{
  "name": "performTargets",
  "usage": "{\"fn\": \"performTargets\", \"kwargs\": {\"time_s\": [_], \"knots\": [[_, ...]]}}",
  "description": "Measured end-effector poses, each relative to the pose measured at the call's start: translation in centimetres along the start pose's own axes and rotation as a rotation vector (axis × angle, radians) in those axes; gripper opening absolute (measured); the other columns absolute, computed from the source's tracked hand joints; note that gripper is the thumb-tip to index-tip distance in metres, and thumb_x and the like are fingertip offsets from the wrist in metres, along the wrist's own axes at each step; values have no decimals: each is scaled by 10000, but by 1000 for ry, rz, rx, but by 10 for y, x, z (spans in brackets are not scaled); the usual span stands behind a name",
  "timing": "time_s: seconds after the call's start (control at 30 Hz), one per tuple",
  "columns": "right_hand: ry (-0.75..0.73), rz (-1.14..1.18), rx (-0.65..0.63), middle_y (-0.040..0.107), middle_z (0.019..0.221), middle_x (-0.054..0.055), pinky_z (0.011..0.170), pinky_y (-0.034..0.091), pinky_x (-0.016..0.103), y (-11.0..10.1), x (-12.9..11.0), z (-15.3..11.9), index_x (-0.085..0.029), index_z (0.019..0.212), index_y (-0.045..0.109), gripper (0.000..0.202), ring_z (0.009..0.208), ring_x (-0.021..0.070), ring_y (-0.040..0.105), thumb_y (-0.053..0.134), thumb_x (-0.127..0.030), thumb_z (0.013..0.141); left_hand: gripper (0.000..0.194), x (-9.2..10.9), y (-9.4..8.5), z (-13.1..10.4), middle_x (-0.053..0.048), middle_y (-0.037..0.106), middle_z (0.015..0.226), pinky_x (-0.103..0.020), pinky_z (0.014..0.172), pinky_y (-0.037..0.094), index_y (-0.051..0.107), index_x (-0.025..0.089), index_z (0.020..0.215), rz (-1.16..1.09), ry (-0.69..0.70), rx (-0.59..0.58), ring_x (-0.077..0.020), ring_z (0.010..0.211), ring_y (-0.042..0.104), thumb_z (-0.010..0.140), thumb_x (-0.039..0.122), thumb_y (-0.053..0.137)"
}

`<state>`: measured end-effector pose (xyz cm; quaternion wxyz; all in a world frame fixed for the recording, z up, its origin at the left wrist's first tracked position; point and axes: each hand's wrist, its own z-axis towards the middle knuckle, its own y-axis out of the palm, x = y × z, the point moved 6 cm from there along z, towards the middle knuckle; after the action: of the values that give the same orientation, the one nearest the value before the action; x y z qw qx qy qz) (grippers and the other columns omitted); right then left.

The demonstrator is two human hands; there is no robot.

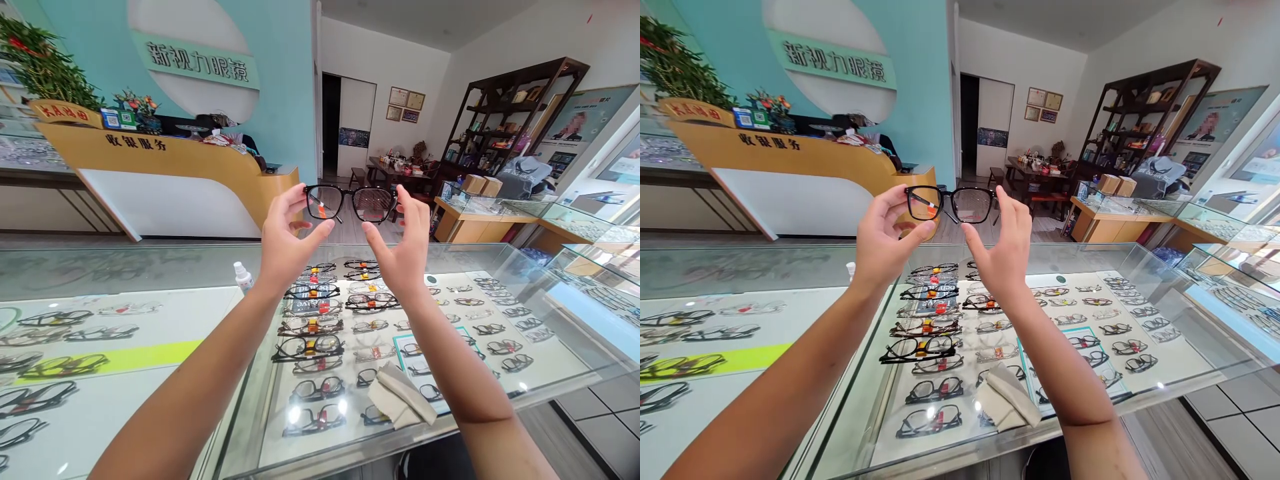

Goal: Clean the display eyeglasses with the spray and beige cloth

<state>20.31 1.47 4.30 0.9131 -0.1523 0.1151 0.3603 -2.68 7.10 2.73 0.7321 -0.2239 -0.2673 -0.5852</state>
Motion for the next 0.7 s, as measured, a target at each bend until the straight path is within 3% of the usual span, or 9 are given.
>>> {"fn": "performTargets", "kwargs": {"time_s": [0.4, 0.6, 0.7], "knots": [[-129, -18, 2, 596, 1543, 162, 1225, 537, 597, 1, -10, 1, -317, 1659, 412, 653, 1451, 320, 565, 675, -374, 1064, 799, -8, 5, -6, -135, 636, 1544, -405, 962, 670, 598, 303, 1476, 13, 96, 102, -352, 1457, 639, 797, 452, 992], [-76, 70, -17, 595, 1557, 156, 1271, 490, 615, 1, -11, 1, -326, 1641, 450, 643, 1477, 337, 549, 692, -387, 1048, 808, -11, 6, -9, -136, 635, 1517, -419, 958, 655, 553, 307, 1499, 80, 154, 116, -330, 1397, 667, 824, 447, 975], [11, 262, -42, 602, 1568, 141, 1256, 508, 582, 4, -4, 2, -320, 1581, 540, 612, 1472, 330, 571, 732, -444, 1013, 812, -3, 2, -12, -128, 634, 1471, -434, 917, 634, 546, 301, 1492, 155, 230, 196, -322, 1343, 673, 809, 411, 971]]}}
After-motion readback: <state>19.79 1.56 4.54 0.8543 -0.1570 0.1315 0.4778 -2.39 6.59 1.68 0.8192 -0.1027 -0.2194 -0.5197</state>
